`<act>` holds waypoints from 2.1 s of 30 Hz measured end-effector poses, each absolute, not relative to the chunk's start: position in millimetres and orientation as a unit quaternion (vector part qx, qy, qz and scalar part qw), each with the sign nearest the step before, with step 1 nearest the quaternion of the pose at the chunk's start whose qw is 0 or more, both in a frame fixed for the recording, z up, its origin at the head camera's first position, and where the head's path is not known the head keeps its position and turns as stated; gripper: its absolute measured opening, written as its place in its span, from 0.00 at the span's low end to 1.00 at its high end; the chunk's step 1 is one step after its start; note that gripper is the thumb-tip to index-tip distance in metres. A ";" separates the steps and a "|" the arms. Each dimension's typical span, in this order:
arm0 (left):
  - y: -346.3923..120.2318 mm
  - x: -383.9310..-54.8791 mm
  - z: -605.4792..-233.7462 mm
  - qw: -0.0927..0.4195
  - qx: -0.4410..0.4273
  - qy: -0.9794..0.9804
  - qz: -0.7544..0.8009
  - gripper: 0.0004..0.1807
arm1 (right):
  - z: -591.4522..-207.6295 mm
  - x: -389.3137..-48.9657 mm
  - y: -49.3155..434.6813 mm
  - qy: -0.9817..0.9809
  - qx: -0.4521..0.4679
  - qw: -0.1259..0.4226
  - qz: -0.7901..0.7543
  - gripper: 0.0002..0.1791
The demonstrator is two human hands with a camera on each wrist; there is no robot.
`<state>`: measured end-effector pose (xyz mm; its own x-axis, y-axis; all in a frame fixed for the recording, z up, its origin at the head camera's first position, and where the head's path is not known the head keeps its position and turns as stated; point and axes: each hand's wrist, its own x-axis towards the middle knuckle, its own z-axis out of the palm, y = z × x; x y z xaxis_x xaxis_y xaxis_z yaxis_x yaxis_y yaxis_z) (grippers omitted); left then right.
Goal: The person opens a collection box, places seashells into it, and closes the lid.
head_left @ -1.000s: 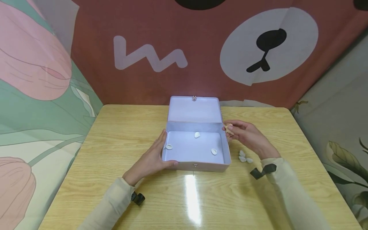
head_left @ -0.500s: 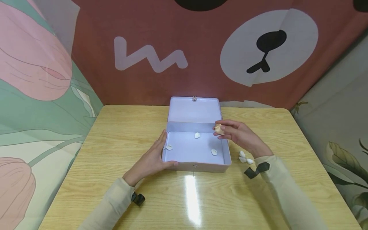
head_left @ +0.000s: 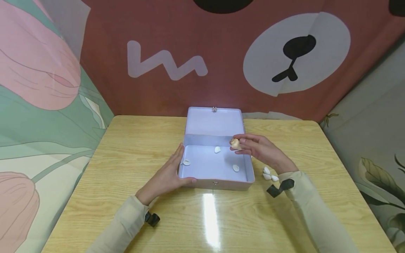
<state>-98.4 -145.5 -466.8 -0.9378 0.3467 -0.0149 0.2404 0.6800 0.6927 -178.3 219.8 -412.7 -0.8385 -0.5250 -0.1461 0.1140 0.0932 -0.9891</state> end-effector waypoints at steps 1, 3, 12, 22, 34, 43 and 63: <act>-145.5 -98.5 -467.3 0.072 0.161 0.914 0.366 0.75 | -413.0 -178.3 219.7 0.700 -0.146 0.243 -0.656 0.31; -145.3 -98.3 -467.5 0.072 0.162 0.913 0.368 0.75 | -413.4 -178.0 219.6 0.704 -0.143 0.243 -0.652 0.31; -143.9 -97.4 -467.5 0.077 0.162 0.911 0.372 0.75 | -412.8 -175.7 218.7 0.715 -0.144 0.245 -0.639 0.31; -143.5 -96.6 -466.4 0.075 0.162 0.910 0.374 0.74 | -412.6 -175.2 222.8 0.710 -0.147 0.241 -0.645 0.33; -143.4 -96.5 -466.2 0.076 0.161 0.911 0.372 0.74 | -413.4 -173.3 239.1 0.710 -0.149 0.219 -0.652 0.34; -145.2 -97.2 -465.9 0.074 0.158 0.915 0.363 0.74 | -410.1 -172.8 258.4 0.695 -0.134 0.199 -0.678 0.36; -143.7 -99.0 -466.1 0.071 0.162 0.916 0.361 0.75 | -441.4 -157.8 316.5 0.688 -0.081 0.179 -0.698 0.16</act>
<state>-99.0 -143.7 -466.1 -0.9378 0.3469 -0.0129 0.2446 0.6866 0.6847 -157.8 316.5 -441.4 -0.9226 -0.3616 -0.1344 0.1397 0.0116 -0.9901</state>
